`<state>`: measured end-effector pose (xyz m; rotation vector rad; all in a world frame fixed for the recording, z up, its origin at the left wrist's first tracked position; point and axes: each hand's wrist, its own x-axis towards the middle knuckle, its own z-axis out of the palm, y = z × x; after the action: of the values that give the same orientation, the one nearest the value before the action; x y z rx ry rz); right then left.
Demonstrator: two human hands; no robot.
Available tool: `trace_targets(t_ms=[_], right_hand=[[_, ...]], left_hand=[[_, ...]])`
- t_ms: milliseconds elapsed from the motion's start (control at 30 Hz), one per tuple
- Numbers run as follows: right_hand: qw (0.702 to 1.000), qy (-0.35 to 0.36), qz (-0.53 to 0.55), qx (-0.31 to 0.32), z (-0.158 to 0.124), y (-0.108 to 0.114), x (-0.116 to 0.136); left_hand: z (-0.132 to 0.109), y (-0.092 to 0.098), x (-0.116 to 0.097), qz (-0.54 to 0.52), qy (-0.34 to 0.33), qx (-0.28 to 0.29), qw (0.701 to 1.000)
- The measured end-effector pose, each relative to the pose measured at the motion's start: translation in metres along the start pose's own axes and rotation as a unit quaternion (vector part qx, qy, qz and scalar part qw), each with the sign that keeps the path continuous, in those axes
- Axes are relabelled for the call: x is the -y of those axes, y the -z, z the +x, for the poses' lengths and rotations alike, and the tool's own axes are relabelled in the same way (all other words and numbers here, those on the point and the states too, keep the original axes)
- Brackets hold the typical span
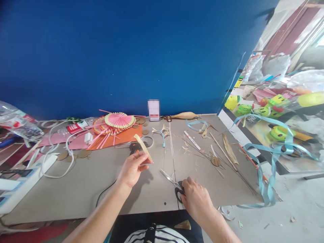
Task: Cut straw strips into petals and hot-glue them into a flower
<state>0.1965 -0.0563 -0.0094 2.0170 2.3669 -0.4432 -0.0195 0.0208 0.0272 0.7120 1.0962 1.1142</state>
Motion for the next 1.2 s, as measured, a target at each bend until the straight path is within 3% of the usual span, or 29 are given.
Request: trace_targets(t_ms=[133,267,333,433,500,567,1200], right_hand=[[1.0,-0.021,0.001,-0.005,0.001,-0.005,0.001],[0.982,-0.049,0.18,0.007,0.006,0.005,-0.006],[0.939,-0.071,0.334,0.032,0.009,0.01,-0.007],[0.843,-0.056,0.532,0.047,0.01,0.013,0.001],[0.797,-0.032,0.602,0.044,0.011,0.01,0.01],[0.776,-0.017,0.629,0.043,0.011,0.005,0.016],[0.767,-0.013,0.639,0.065,0.019,-0.011,0.023]], left_hand=[[-0.001,-0.001,0.004,0.012,-0.005,0.008,1.0],[-0.003,0.001,0.003,0.01,-0.009,0.022,1.0],[-0.005,0.001,0.002,0.0,-0.003,0.018,1.0],[-0.005,-0.002,0.003,-0.019,0.012,0.016,1.0],[-0.005,-0.004,0.005,-0.029,0.019,0.022,0.999],[-0.005,-0.006,0.006,-0.031,0.026,0.029,0.999],[-0.007,-0.011,0.009,-0.006,0.029,0.023,0.999]])
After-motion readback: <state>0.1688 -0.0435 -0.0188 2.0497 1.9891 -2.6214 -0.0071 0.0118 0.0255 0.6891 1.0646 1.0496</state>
